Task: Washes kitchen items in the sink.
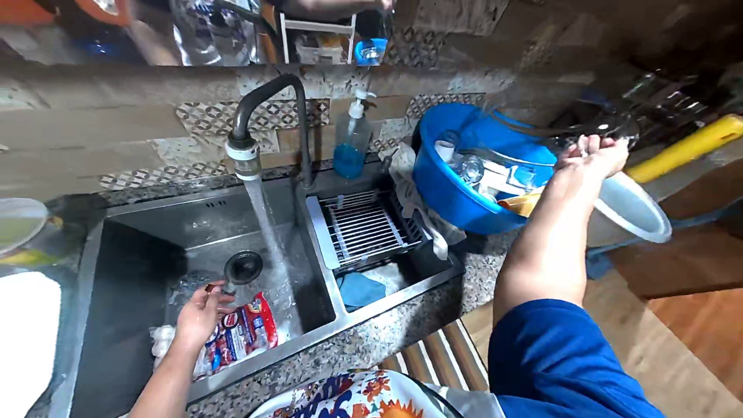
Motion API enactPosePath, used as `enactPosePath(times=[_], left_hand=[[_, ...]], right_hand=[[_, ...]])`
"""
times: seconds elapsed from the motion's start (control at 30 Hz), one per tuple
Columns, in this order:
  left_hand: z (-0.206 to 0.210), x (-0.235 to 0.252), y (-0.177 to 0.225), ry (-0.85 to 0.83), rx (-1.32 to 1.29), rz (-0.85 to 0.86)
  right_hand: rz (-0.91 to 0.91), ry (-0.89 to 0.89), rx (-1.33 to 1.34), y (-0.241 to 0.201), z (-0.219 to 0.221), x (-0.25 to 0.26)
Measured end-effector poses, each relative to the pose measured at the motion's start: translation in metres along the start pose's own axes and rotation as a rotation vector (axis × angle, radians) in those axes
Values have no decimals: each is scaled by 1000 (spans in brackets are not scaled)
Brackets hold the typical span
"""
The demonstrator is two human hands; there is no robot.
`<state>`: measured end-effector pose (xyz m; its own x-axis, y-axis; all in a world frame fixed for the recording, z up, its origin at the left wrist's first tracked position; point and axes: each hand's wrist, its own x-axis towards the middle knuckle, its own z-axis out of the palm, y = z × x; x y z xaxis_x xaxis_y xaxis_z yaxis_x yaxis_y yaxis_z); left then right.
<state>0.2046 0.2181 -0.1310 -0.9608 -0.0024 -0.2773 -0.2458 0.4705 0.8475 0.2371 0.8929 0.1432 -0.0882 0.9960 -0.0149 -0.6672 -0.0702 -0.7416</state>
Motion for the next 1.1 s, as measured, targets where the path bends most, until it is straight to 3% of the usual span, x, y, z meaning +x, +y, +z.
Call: enactPosePath(times=[0.17,0.3,0.8,1.1], left_hand=[[1,2,-2,128,-50,-9],[6,4,-3,122,-22,-24],[18,-6,6,118,57,17],[18,-8,8,87,14,36]], right_hand=[[4,8,21,27,-11,30],[37,-39,56,47,-14,50],[110,57,-57,102,-16,58],[244,56,-275,101,-39,64]])
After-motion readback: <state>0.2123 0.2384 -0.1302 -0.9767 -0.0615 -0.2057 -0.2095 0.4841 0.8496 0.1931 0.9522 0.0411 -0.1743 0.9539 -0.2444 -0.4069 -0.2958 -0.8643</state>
